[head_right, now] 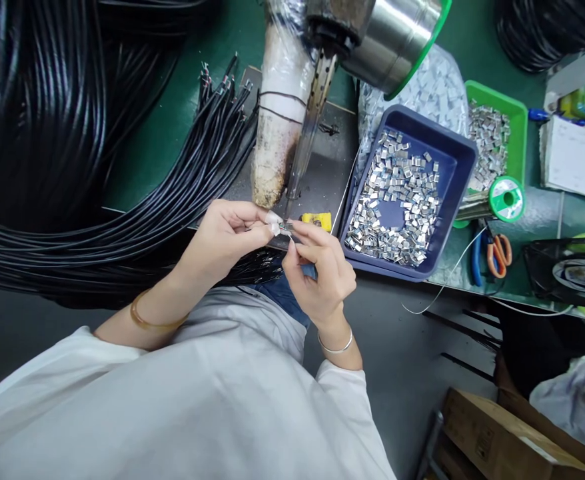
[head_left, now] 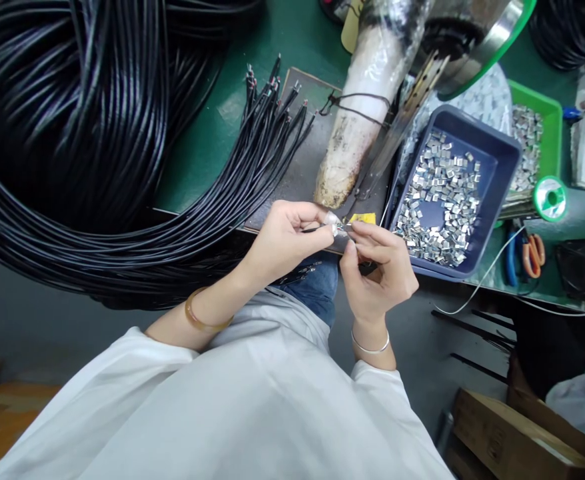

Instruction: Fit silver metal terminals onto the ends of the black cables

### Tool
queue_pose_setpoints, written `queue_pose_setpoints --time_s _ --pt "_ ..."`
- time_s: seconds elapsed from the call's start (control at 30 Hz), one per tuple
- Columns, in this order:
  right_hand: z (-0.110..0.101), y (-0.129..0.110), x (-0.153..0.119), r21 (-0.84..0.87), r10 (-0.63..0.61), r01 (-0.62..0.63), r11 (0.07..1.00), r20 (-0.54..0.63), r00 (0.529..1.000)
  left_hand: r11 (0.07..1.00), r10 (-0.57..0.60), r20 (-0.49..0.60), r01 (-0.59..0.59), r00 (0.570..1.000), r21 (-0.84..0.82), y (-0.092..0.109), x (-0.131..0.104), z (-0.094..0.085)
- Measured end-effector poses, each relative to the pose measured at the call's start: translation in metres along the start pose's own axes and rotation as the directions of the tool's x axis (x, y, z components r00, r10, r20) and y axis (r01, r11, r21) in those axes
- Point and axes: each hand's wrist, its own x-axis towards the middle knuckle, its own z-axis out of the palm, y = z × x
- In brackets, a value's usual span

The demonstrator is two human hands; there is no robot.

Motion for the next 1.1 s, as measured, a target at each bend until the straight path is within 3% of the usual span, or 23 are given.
queue_pose_setpoints --time_s 0.3,0.73,1.1 --pt "-0.0031 -0.0017 0.001 0.036 0.078 -0.079 0.996 0.027 0.997 0.999 -0.022 0.011 0.022 1.0 -0.03 0.0005 -0.0011 -0.0002" --pt "-0.0023 -0.0044 -0.0016 0.055 0.068 -0.068 0.996 -0.005 0.998 0.996 -0.09 -0.01 0.09 0.996 -0.019 0.0027 -0.0039 0.0007" --pt "-0.0022 -0.0051 -0.0007 0.087 0.083 -0.081 0.993 -0.016 0.996 0.998 -0.056 0.003 0.056 0.998 -0.006 0.0034 -0.0047 0.0011"
